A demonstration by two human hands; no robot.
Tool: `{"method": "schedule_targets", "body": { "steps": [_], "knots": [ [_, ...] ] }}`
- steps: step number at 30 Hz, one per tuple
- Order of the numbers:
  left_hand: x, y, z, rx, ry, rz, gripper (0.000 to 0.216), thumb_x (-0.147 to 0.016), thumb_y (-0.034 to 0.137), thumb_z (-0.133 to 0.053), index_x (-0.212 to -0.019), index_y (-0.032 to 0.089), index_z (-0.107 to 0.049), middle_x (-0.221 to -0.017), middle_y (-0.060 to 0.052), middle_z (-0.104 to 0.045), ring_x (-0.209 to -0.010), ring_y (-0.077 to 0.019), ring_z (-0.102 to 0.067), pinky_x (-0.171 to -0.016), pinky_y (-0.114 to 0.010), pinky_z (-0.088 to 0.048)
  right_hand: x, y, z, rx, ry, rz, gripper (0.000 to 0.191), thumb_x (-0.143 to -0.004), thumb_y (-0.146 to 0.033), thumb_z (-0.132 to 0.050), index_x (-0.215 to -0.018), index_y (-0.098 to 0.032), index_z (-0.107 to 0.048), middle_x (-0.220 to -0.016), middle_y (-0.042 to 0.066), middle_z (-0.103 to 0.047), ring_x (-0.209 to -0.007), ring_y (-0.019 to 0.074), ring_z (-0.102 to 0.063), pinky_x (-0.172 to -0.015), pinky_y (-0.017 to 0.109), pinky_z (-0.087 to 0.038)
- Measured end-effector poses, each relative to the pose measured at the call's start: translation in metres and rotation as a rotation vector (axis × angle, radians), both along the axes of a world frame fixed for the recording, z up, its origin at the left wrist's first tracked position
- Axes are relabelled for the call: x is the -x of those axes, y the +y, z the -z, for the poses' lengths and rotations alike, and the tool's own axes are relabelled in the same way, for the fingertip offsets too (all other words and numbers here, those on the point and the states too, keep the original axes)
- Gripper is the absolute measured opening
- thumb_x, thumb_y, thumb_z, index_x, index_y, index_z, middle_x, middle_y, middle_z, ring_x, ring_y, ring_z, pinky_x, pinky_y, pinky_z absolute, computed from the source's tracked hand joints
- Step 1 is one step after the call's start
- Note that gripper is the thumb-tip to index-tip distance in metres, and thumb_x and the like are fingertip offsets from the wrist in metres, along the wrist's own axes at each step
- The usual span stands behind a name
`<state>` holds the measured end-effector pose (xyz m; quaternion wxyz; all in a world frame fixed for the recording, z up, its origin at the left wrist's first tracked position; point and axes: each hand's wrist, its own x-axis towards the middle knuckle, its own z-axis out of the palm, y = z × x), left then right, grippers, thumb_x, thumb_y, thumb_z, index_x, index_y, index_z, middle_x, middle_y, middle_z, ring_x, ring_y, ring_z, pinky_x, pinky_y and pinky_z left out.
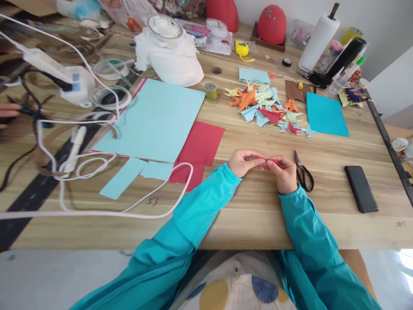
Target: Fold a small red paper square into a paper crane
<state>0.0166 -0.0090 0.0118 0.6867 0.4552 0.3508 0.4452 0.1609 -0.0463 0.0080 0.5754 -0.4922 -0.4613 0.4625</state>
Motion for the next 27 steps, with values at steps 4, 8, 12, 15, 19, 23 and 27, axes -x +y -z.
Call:
{"method": "schedule_targets", "body": {
  "steps": [4,8,12,15,19,23,27],
  "knots": [
    [-0.004,0.002,0.006,0.100,-0.169,-0.015,0.028,-0.053,0.031,-0.079,-0.067,0.011,-0.066,-0.061,-0.002,-0.068,-0.049,-0.0132,-0.062,-0.057,-0.029,-0.052,0.005,0.000,0.003,0.002,0.041,0.014,0.012,-0.065,-0.029,-0.074,-0.071,-0.020,-0.069,-0.069,0.000,-0.068,-0.063,0.0134,-0.061,-0.066,0.030,-0.049],
    [-0.004,0.003,0.008,0.073,-0.157,-0.029,0.024,-0.057,0.030,-0.077,-0.068,0.011,-0.067,-0.061,-0.002,-0.068,-0.049,-0.0124,-0.062,-0.057,-0.027,-0.051,0.008,-0.001,0.001,0.032,0.046,-0.012,0.011,-0.065,-0.027,-0.074,-0.074,-0.021,-0.070,-0.068,0.000,-0.070,-0.064,0.0142,-0.063,-0.068,0.031,-0.050],
    [-0.002,0.004,0.005,0.030,-0.069,-0.042,0.023,-0.058,0.029,-0.076,-0.066,0.011,-0.067,-0.058,-0.002,-0.067,-0.050,-0.0125,-0.061,-0.059,-0.029,-0.052,0.007,-0.002,0.000,0.073,0.048,-0.040,0.010,-0.067,-0.028,-0.072,-0.075,-0.021,-0.072,-0.070,0.000,-0.071,-0.065,0.0144,-0.063,-0.069,0.031,-0.049],
    [0.000,0.005,0.003,0.011,-0.081,-0.048,0.024,-0.058,0.028,-0.076,-0.072,0.010,-0.068,-0.062,-0.003,-0.068,-0.054,-0.0133,-0.062,-0.062,-0.029,-0.053,0.005,-0.001,0.000,0.141,0.120,-0.021,0.010,-0.066,-0.029,-0.072,-0.072,-0.021,-0.072,-0.066,0.000,-0.070,-0.060,0.0129,-0.060,-0.062,0.029,-0.048],
    [0.002,0.005,0.002,-0.037,-0.106,-0.057,0.026,-0.057,0.024,-0.076,-0.077,0.011,-0.068,-0.063,-0.004,-0.069,-0.059,-0.0151,-0.065,-0.065,-0.030,-0.054,0.003,0.000,-0.001,0.190,0.165,-0.017,0.009,-0.064,-0.027,-0.074,-0.069,-0.020,-0.072,-0.060,-0.001,-0.066,-0.054,0.0114,-0.055,-0.055,0.026,-0.044],
    [0.005,0.006,0.000,-0.053,-0.088,-0.011,0.023,-0.058,0.024,-0.075,-0.075,0.010,-0.068,-0.060,-0.004,-0.069,-0.057,-0.0152,-0.065,-0.064,-0.030,-0.054,0.002,0.000,-0.003,0.214,0.163,-0.029,0.009,-0.063,-0.027,-0.074,-0.069,-0.019,-0.072,-0.059,-0.001,-0.066,-0.052,0.0108,-0.053,-0.053,0.026,-0.041],
    [0.009,0.007,-0.003,-0.068,-0.022,0.040,0.017,-0.059,0.021,-0.073,-0.071,0.011,-0.068,-0.058,-0.003,-0.068,-0.054,-0.0129,-0.063,-0.060,-0.025,-0.052,0.002,0.000,-0.005,0.247,0.166,-0.040,0.012,-0.060,-0.026,-0.075,-0.069,-0.019,-0.072,-0.060,0.000,-0.067,-0.052,0.0107,-0.052,-0.052,0.026,-0.040]
  ]
}}
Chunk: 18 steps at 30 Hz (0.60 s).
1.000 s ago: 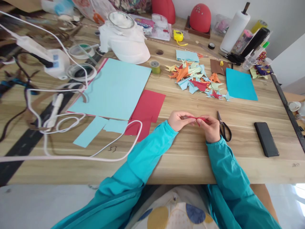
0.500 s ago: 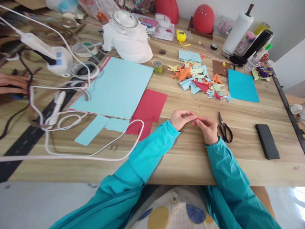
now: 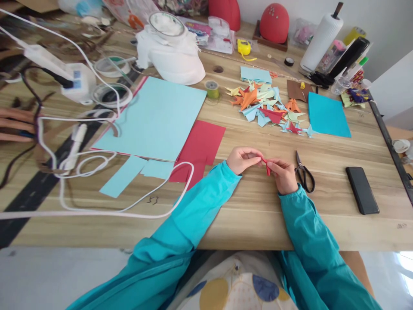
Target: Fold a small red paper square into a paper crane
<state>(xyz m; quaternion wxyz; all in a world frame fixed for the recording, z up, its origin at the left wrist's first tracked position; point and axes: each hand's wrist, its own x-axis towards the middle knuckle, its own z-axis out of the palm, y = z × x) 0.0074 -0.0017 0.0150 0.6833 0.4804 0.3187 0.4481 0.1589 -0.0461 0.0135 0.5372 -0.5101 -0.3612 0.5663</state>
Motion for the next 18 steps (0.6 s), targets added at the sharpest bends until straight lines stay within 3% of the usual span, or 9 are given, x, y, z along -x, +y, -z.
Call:
{"method": "schedule_targets", "body": {
  "steps": [10,18],
  "knots": [
    [-0.004,0.002,0.011,0.097,-0.070,0.039,0.017,-0.061,0.020,-0.069,-0.075,0.011,-0.066,-0.060,-0.002,-0.067,-0.049,-0.0112,-0.060,-0.054,-0.025,-0.050,0.001,0.000,0.002,-0.036,0.037,0.013,0.017,-0.058,-0.029,-0.077,-0.071,-0.019,-0.071,-0.067,0.001,-0.068,-0.054,0.0103,-0.055,-0.049,0.024,-0.042],
    [-0.009,-0.001,0.008,0.174,-0.208,0.023,0.015,-0.058,0.019,-0.069,-0.069,0.011,-0.065,-0.061,-0.004,-0.066,-0.051,-0.0116,-0.059,-0.050,-0.026,-0.049,0.002,0.000,0.000,-0.031,0.004,-0.006,0.016,-0.059,-0.028,-0.075,-0.073,-0.020,-0.071,-0.064,0.000,-0.068,-0.052,0.0101,-0.053,-0.049,0.025,-0.042]
  ]
}}
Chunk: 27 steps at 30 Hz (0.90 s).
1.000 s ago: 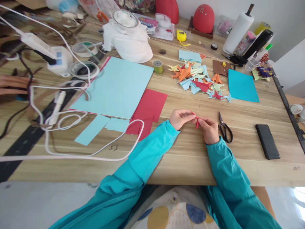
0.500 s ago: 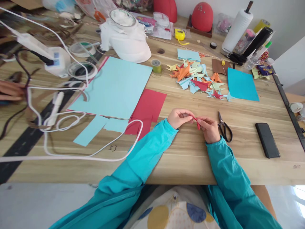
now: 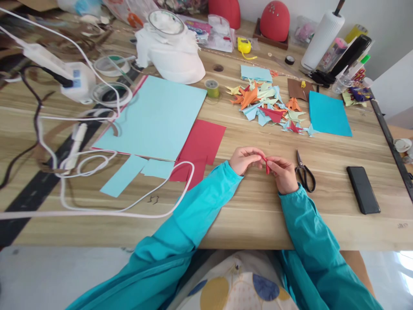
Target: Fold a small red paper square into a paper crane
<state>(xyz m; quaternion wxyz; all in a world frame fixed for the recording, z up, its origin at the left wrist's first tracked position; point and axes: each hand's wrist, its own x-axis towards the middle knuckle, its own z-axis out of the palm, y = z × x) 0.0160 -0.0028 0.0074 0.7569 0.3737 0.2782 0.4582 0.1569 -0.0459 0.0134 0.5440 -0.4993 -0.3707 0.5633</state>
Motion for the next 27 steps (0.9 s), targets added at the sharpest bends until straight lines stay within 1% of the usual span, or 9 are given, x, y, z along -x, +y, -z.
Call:
{"method": "schedule_targets", "body": {
  "steps": [7,11,17,23,27],
  "knots": [
    [0.0010,0.0001,0.0029,-0.051,0.085,-0.014,0.013,-0.062,0.019,-0.067,-0.072,0.011,-0.067,-0.062,-0.004,-0.067,-0.050,-0.0123,-0.060,-0.053,-0.027,-0.049,-0.0004,0.0000,-0.0028,0.005,0.031,-0.008,0.011,-0.061,-0.025,-0.073,-0.071,-0.020,-0.072,-0.056,-0.002,-0.064,-0.047,0.0082,-0.049,-0.047,0.024,-0.041],
    [0.0006,0.0001,0.0021,-0.021,0.049,-0.003,0.013,-0.061,0.019,-0.066,-0.071,0.010,-0.067,-0.061,-0.004,-0.067,-0.049,-0.0127,-0.059,-0.052,-0.028,-0.049,-0.0001,-0.0002,-0.0029,0.006,0.020,-0.004,0.012,-0.061,-0.026,-0.074,-0.071,-0.020,-0.071,-0.058,-0.002,-0.065,-0.048,0.0086,-0.049,-0.047,0.024,-0.041],
    [-0.0015,-0.0015,0.0014,0.015,0.032,-0.034,0.014,-0.061,0.019,-0.062,-0.069,0.009,-0.067,-0.057,-0.005,-0.065,-0.044,-0.0122,-0.057,-0.047,-0.027,-0.048,0.0008,-0.0004,-0.0041,0.037,0.051,0.009,0.013,-0.058,-0.026,-0.075,-0.070,-0.020,-0.072,-0.061,-0.001,-0.067,-0.050,0.0097,-0.052,-0.048,0.025,-0.042],
    [-0.0006,-0.0011,-0.0009,0.051,0.067,-0.035,0.016,-0.061,0.020,-0.059,-0.068,0.008,-0.067,-0.055,-0.005,-0.064,-0.043,-0.0122,-0.056,-0.046,-0.026,-0.048,0.0001,0.0004,-0.0039,0.048,0.027,0.030,0.012,-0.058,-0.027,-0.074,-0.068,-0.021,-0.071,-0.061,-0.001,-0.067,-0.050,0.0104,-0.052,-0.048,0.026,-0.041],
    [0.0034,0.0029,-0.0033,0.055,0.060,-0.112,0.016,-0.063,0.023,-0.059,-0.067,0.009,-0.065,-0.053,-0.003,-0.062,-0.042,-0.0118,-0.056,-0.045,-0.026,-0.047,-0.0017,0.0013,-0.0024,0.040,0.054,0.052,0.011,-0.059,-0.026,-0.073,-0.069,-0.021,-0.071,-0.053,-0.003,-0.061,-0.048,0.0095,-0.049,-0.046,0.025,-0.038]
  ]
}}
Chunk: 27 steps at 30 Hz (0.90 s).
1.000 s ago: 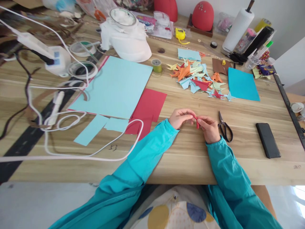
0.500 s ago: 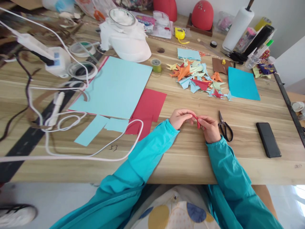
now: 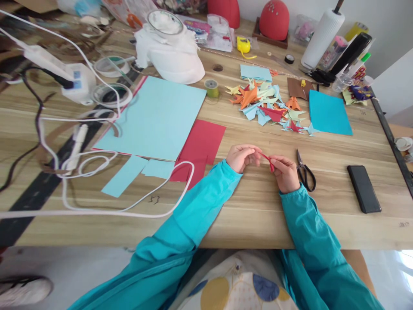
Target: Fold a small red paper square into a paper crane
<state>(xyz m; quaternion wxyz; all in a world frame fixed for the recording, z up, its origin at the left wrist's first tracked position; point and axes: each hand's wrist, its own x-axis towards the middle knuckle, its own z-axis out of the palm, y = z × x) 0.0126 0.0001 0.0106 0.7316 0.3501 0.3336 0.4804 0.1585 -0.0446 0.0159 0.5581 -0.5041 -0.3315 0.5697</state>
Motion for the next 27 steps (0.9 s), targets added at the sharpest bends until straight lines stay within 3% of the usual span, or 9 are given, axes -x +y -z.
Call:
{"method": "schedule_targets", "body": {
  "steps": [5,11,27],
  "knots": [
    [-0.0008,-0.0007,0.0013,0.005,0.006,0.010,0.021,-0.059,0.024,-0.067,-0.075,0.010,-0.066,-0.059,-0.002,-0.065,-0.047,-0.0112,-0.058,-0.050,-0.025,-0.049,0.0005,0.0002,-0.0003,0.014,0.029,0.014,0.013,-0.056,-0.026,-0.075,-0.068,-0.021,-0.071,-0.057,-0.002,-0.064,-0.049,0.0093,-0.049,-0.047,0.025,-0.038],
    [-0.0043,-0.0051,0.0036,-0.116,0.067,0.046,0.016,-0.060,0.020,-0.067,-0.073,0.011,-0.066,-0.063,-0.003,-0.066,-0.050,-0.0104,-0.058,-0.053,-0.025,-0.049,0.0007,-0.0001,-0.0004,0.008,0.010,-0.008,0.014,-0.057,-0.028,-0.075,-0.068,-0.021,-0.070,-0.055,-0.002,-0.062,-0.048,0.0098,-0.048,-0.048,0.026,-0.039],
    [-0.0067,-0.0049,0.0058,-0.043,-0.031,0.019,0.013,-0.057,0.018,-0.068,-0.066,0.010,-0.064,-0.056,-0.002,-0.064,-0.042,-0.0107,-0.056,-0.046,-0.026,-0.048,0.0026,-0.0006,-0.0010,-0.017,-0.009,-0.020,0.012,-0.057,-0.027,-0.075,-0.067,-0.021,-0.071,-0.056,-0.002,-0.065,-0.047,0.0092,-0.050,-0.046,0.025,-0.041]
  ]
}}
